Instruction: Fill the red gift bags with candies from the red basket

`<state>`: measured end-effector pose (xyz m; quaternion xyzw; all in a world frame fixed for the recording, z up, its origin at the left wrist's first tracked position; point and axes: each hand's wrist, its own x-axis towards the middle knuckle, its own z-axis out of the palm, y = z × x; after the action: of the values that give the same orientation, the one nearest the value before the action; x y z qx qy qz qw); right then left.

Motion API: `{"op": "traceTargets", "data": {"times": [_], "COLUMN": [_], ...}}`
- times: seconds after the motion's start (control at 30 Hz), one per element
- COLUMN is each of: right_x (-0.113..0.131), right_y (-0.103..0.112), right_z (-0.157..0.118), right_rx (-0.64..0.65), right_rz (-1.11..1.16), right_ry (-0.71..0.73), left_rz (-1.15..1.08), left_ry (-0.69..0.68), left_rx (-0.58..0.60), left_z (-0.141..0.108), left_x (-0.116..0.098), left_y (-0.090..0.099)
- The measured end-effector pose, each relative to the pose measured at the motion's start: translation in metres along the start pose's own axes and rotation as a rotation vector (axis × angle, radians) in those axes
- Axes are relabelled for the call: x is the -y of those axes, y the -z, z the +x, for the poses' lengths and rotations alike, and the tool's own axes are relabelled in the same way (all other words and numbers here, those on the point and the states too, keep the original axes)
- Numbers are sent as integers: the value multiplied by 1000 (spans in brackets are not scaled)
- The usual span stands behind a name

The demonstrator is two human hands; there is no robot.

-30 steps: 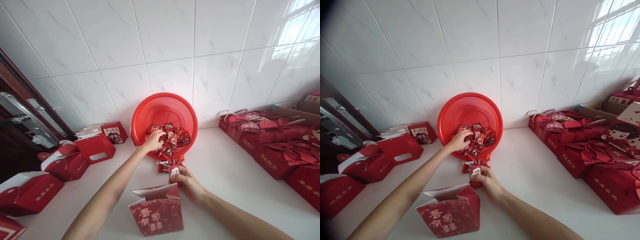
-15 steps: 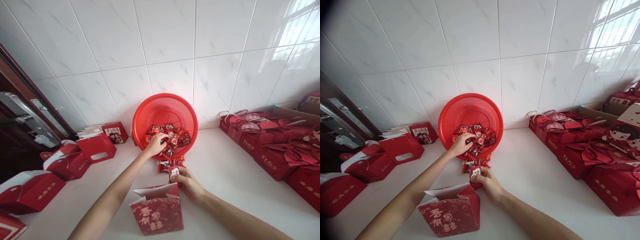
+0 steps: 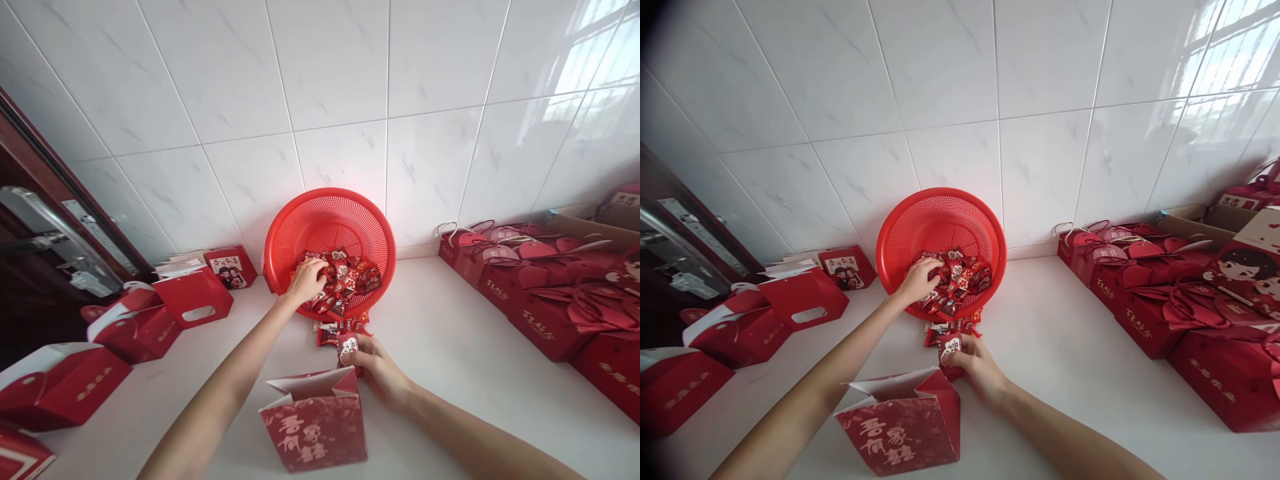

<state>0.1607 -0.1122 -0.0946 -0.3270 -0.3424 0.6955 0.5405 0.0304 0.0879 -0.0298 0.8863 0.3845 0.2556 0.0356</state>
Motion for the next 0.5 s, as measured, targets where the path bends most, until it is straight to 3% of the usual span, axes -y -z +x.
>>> {"op": "traceTargets", "data": {"times": [0.5], "right_x": [0], "right_y": [1], "right_z": [1], "right_rx": [-7], "right_rz": [-4], "right_ry": [-6], "left_rz": [164], "left_ry": [49], "left_rx": [69], "left_z": [6], "left_x": [-16], "left_y": [-10]}}
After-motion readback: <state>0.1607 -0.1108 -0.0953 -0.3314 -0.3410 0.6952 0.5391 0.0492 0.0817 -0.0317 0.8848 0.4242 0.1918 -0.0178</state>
